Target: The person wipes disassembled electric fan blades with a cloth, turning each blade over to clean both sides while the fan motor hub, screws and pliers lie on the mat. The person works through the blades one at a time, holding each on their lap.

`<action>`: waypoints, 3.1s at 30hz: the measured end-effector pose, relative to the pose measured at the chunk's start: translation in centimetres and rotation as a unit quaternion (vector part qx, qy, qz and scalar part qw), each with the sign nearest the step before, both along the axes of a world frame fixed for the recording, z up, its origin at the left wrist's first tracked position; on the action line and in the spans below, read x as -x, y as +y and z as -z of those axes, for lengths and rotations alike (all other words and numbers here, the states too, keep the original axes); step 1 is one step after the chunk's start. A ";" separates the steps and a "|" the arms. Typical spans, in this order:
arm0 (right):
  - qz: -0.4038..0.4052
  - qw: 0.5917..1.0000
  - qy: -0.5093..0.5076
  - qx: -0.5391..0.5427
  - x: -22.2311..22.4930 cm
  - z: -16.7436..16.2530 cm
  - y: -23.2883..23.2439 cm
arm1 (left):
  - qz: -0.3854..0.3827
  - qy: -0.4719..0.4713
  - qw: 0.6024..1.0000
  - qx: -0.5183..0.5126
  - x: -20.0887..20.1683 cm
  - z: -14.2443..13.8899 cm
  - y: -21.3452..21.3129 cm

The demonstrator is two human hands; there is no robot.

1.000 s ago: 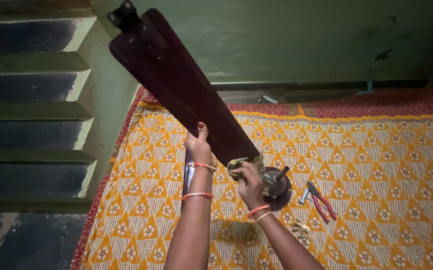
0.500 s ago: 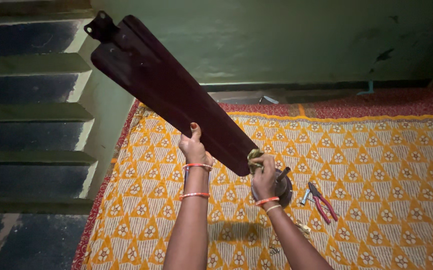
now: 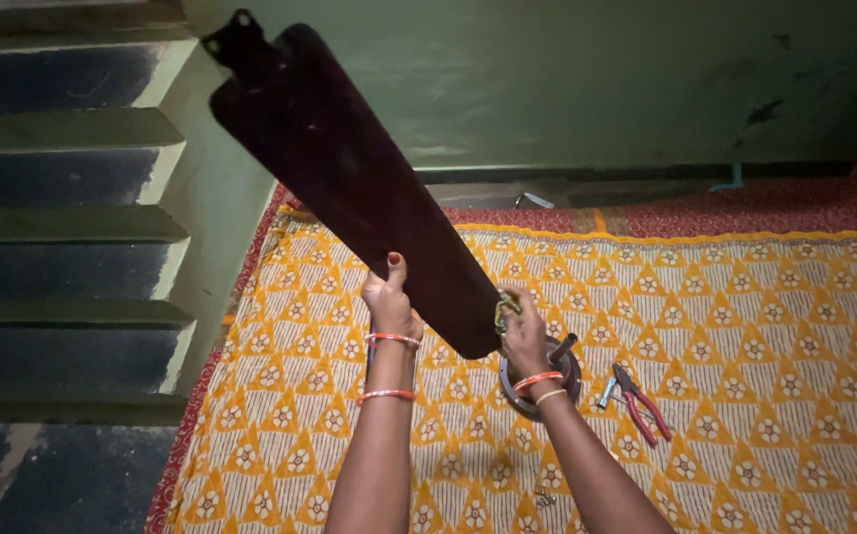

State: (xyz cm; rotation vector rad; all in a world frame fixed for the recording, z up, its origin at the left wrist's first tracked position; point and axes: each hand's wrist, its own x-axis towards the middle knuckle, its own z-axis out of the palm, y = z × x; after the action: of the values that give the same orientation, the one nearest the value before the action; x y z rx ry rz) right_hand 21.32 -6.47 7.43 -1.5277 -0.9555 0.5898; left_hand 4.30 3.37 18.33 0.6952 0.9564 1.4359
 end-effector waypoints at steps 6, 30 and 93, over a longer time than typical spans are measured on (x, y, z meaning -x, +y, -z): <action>-0.051 0.996 -0.015 -0.069 0.5 -2.0 0.3 | 0.117 -0.117 0.985 -0.055 0.6 0.8 -0.8; 0.003 0.993 -0.073 -0.088 4.3 4.7 -2.5 | -0.063 0.246 0.939 -0.231 -1.7 -5.0 2.2; 0.125 0.924 -0.292 -0.212 2.9 -13.2 0.7 | 0.186 0.350 0.906 -0.151 -5.7 16.1 -2.0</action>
State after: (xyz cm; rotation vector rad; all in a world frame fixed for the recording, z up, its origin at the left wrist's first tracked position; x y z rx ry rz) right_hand 18.40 -5.72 20.64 -1.4115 -1.2123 -0.2732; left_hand 10.03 1.36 2.28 1.6071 1.0631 0.9987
